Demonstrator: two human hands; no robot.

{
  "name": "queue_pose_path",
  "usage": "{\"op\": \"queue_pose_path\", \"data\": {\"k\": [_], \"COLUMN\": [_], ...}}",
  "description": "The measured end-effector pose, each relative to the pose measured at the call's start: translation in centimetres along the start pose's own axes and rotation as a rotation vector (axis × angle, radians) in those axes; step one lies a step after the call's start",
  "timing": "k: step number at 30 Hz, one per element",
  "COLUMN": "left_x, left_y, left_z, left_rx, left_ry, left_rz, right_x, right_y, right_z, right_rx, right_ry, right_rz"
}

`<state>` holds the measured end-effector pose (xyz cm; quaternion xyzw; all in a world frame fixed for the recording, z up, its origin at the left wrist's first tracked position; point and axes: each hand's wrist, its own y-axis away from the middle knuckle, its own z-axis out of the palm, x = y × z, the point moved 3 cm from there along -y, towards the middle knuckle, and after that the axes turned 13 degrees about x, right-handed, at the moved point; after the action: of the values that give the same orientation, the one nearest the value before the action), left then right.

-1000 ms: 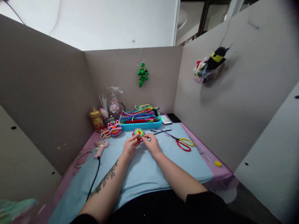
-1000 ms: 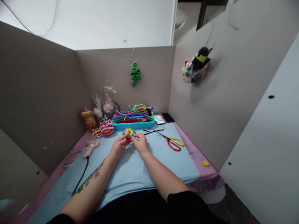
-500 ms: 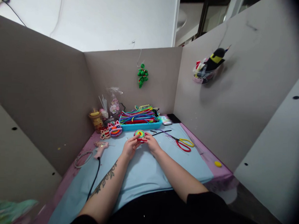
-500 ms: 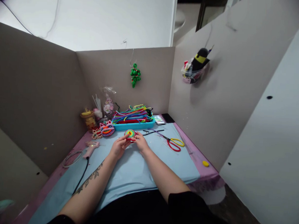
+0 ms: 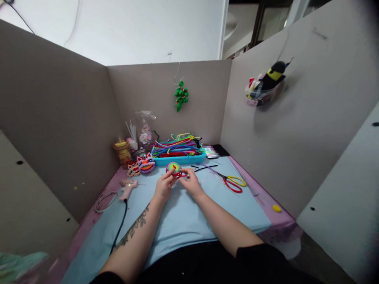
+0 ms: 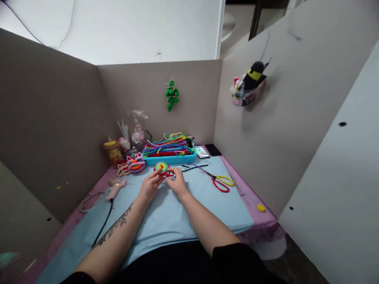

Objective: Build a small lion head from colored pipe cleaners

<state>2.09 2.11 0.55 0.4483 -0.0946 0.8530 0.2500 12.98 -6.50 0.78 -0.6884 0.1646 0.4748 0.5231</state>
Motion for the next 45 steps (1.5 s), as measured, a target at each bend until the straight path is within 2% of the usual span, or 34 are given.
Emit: {"op": "queue_pose_path", "data": {"k": [4,11,16,23,28,31,35,40,45], "left_x": [0.0,0.1,0.0,0.3,0.6,0.6,0.5,0.6,0.8], "left_y": [0.2,0.2,0.3,0.1,0.3,0.4,0.4,0.7,0.7], "left_z": [0.2,0.2,0.3,-0.1,-0.1,-0.2,-0.2,0.0,0.3], "left_rx": [-0.028,-0.002,-0.026,0.025,0.036,0.031,0.023,0.032,0.037], "left_ry": [0.014,-0.004,-0.003,-0.003,-0.062,-0.119,-0.124,-0.205,-0.397], "left_rz": [0.002,0.007,0.012,-0.035,-0.048,-0.045,-0.011,0.065,0.238], "right_x": [-0.2,-0.6,-0.7,-0.2,0.4,0.7,1.0,1.1,1.0], "right_y": [0.2,0.0,0.2,-0.5,-1.0,-1.2,-1.0,-0.6,-0.6], "right_z": [0.2,-0.1,0.1,-0.6,-0.8,-0.9,-0.5,0.0,-0.2], "right_rx": [-0.01,0.004,-0.018,0.085,0.047,0.057,0.027,-0.063,-0.059], "right_ry": [-0.015,-0.074,-0.039,-0.088,-0.203,-0.153,-0.014,0.004,-0.013], "right_rz": [0.037,0.054,0.033,0.151,0.258,0.213,0.086,0.055,0.085]}}
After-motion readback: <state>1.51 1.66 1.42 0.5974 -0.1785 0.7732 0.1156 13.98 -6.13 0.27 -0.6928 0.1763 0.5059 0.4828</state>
